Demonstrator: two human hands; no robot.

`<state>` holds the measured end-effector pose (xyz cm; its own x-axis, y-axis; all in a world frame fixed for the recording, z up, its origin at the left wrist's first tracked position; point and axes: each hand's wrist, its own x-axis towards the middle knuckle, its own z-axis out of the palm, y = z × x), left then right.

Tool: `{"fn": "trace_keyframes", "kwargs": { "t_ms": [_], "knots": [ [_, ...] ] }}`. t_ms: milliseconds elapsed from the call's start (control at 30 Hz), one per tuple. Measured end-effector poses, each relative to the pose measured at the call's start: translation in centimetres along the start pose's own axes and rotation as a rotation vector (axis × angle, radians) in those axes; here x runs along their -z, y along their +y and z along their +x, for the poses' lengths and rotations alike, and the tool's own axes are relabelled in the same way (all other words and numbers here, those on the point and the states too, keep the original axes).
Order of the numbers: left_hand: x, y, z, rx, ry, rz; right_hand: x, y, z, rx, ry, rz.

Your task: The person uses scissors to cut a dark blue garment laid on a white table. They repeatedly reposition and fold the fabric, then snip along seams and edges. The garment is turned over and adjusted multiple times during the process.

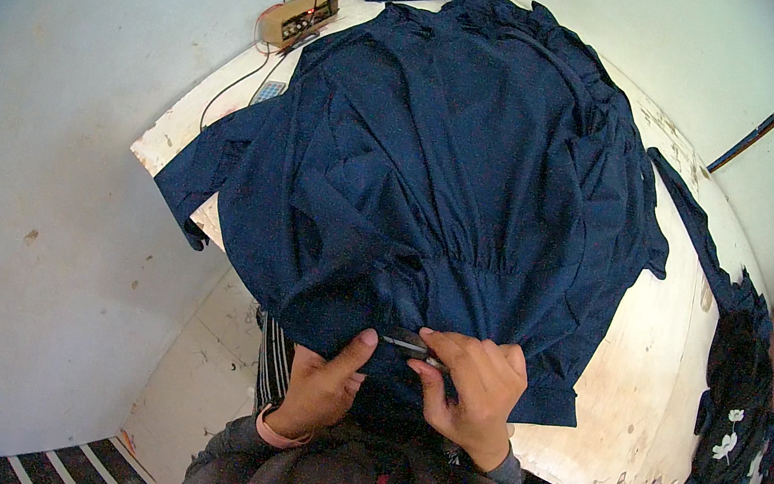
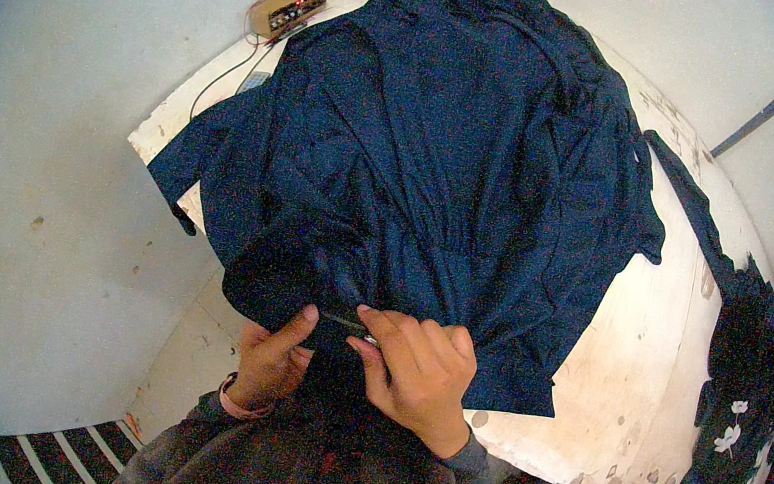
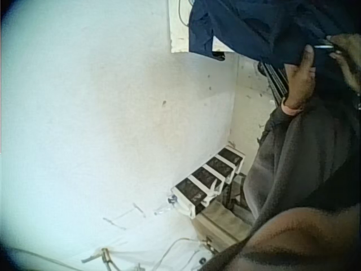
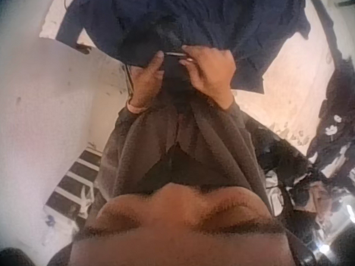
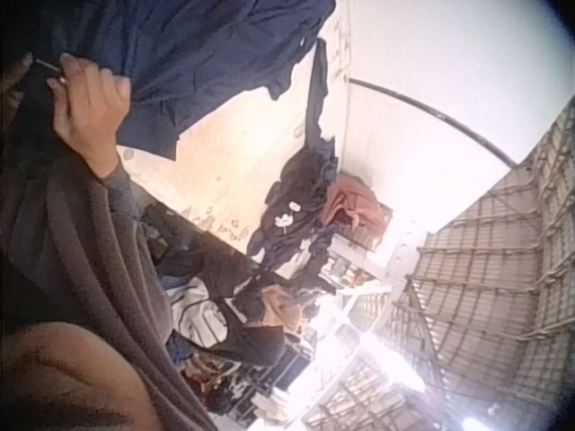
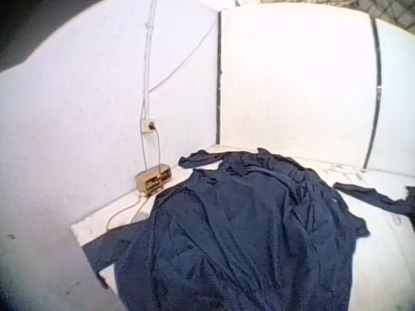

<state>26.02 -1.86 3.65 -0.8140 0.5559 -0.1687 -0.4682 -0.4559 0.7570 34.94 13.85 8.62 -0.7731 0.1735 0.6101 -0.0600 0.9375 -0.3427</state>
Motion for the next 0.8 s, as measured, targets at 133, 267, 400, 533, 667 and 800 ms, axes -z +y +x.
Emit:
{"fn": "trace_keyframes", "kwargs": {
  "t_ms": [133, 267, 400, 533, 667, 800],
  "knots": [
    [-0.2, -0.1, -0.1, 0.000, -0.030, -0.103, -0.1, 0.1, 0.0, 0.026, 0.003, -0.046],
    [-0.2, -0.2, -0.1, -0.004, -0.042, -0.139, -0.1, 0.1, 0.2, -0.020, 0.046, 0.039],
    [-0.1, -0.4, -0.4, 0.049, 0.041, -0.023, -0.3, 0.0, 0.6, -0.095, 0.083, 0.177],
    [-0.5, -0.7, -0.5, -0.127, -0.143, 0.028, -1.4, 0.6, 1.2, 0.011, -0.004, 0.215],
    [-0.9, -0.2, 0.0, -0.012, -0.033, -0.135, -2.0, 0.9, 0.9, 0.027, 0.004, 0.391],
    [-0.6, 0.7, 0.6, 0.062, 0.061, -0.139, -0.9, 1.3, -0.1, 0.194, -0.194, 0.462]
  ]
}}
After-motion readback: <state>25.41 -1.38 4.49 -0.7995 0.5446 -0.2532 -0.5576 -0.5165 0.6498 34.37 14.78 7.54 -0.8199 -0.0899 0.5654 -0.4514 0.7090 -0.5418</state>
